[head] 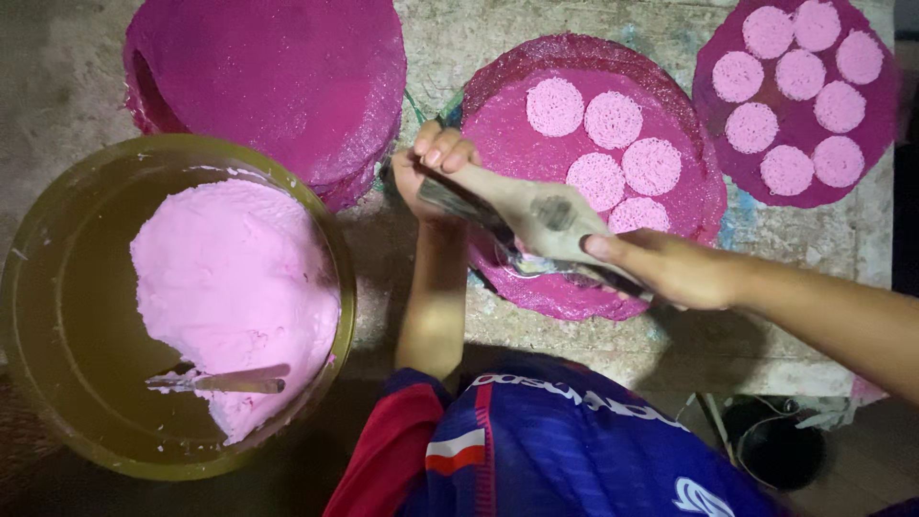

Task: The person fills a handheld extruder tool with pink batter from a large basin and squeezes it to deposit round batter discs onto round magenta trays. When a tray is filled with discs, the person sets it aside and continues filling the tool and extruding more discs onto the next tray.

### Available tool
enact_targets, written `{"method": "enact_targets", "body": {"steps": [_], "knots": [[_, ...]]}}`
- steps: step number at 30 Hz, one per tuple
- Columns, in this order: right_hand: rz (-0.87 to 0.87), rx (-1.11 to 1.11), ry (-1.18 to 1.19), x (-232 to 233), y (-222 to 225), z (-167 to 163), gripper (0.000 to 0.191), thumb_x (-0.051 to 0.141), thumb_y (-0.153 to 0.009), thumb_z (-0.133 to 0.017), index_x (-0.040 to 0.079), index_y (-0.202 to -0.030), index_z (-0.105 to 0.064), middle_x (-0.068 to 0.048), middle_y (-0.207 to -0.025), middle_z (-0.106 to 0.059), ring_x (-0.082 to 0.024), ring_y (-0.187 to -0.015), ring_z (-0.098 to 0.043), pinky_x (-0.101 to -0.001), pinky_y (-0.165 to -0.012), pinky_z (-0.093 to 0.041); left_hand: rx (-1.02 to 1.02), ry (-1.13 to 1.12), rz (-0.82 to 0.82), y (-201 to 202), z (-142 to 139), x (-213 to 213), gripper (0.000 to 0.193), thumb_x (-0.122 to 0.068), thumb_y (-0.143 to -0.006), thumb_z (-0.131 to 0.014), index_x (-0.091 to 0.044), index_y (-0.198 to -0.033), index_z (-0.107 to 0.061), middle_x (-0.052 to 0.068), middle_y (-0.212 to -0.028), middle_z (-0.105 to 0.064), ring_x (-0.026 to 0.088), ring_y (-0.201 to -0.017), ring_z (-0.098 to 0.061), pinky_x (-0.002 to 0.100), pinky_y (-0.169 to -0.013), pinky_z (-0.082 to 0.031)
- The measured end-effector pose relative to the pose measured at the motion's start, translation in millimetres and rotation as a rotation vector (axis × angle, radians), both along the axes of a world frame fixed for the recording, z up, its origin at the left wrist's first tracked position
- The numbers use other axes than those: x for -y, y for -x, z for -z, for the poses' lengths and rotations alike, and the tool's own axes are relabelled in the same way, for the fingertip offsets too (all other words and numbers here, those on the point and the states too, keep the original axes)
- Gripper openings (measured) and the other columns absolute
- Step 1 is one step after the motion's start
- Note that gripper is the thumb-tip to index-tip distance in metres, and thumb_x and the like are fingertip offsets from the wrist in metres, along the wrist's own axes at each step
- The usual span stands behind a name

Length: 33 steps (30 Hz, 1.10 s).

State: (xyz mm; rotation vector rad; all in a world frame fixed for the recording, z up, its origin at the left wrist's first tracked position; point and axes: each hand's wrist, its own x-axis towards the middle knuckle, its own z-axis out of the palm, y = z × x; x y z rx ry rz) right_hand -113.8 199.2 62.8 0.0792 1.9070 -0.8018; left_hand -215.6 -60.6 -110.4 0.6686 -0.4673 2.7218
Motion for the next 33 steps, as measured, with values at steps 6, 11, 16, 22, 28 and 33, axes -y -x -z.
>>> {"method": "enact_targets", "body": {"steps": [6, 11, 16, 22, 28, 33], "knots": [[-0.037, 0.04, -0.022, 2.7, -2.3, -2.6, 0.091, 0.082, -0.088, -0.027, 0.009, -0.109, -0.077, -0.012, -0.075, -0.064, -0.022, -0.071, -0.059, -0.0396, -0.069, -0.051, 0.01, -0.061, -0.024, -4.8, 13.1, -18.7, 0.026, -0.026, -0.109, -0.041, -0.011, -0.096, -0.057, 0.005, -0.09, -0.061, 0.018, -0.09, -0.058, 0.035, -0.094, -0.055], [-0.007, -0.11, -0.201, -1.2, -0.2, -18.3, 0.083, 0.075, -0.091, -0.033, 0.004, -0.109, -0.072, -0.012, -0.078, -0.072, -0.024, -0.074, -0.069, -0.0427, -0.074, -0.056, 0.091, -0.101, 0.002, -5.6, 7.1, -44.9, 0.018, -0.028, -0.099, -0.048, -0.011, -0.097, -0.052, 0.003, -0.091, -0.055, 0.018, -0.087, -0.054, 0.034, -0.09, -0.055], [-0.023, -0.274, -0.25, 7.6, 1.5, -11.7, 0.076, 0.071, -0.093, -0.038, 0.006, -0.119, -0.068, -0.013, -0.075, -0.07, -0.027, -0.071, -0.07, -0.0461, -0.075, -0.054, -0.035, 0.031, 0.0, 19.1, -9.8, -33.4, 0.016, -0.028, -0.1, -0.048, -0.013, -0.093, -0.051, 0.0, -0.084, -0.052, 0.017, -0.085, -0.052, 0.042, -0.094, -0.056], [-0.046, -0.335, -0.067, 20.5, -3.7, 12.6, 0.072, 0.063, -0.095, -0.035, 0.003, -0.12, -0.066, -0.014, -0.072, -0.067, -0.025, -0.071, -0.066, -0.0447, -0.074, -0.052, -0.043, 0.16, -0.058, 18.8, -5.7, 1.8, 0.017, -0.029, -0.099, -0.047, -0.013, -0.093, -0.051, 0.001, -0.084, -0.052, 0.019, -0.084, -0.055, 0.046, -0.096, -0.057], [-0.002, -0.137, -0.071, 19.5, -10.4, 1.6, 0.079, 0.066, -0.097, -0.031, 0.002, -0.102, -0.077, -0.011, -0.067, -0.064, -0.023, -0.063, -0.061, -0.0425, -0.065, -0.053, -0.021, 0.124, 0.005, 2.5, 4.7, -7.8, 0.015, -0.028, -0.096, -0.049, -0.013, -0.094, -0.051, 0.002, -0.085, -0.054, 0.019, -0.085, -0.055, 0.048, -0.095, -0.057], [0.056, -0.155, -0.206, 11.4, -0.9, -10.2, 0.077, 0.07, -0.095, -0.038, 0.0, -0.099, -0.071, -0.012, -0.066, -0.066, -0.025, -0.058, -0.067, -0.0441, -0.062, -0.057, 0.031, 0.114, -0.068, 8.1, 0.6, -28.0, 0.014, -0.028, -0.096, -0.048, -0.015, -0.093, -0.051, 0.0, -0.084, -0.054, 0.018, -0.084, -0.055, 0.046, -0.093, -0.056]]}}
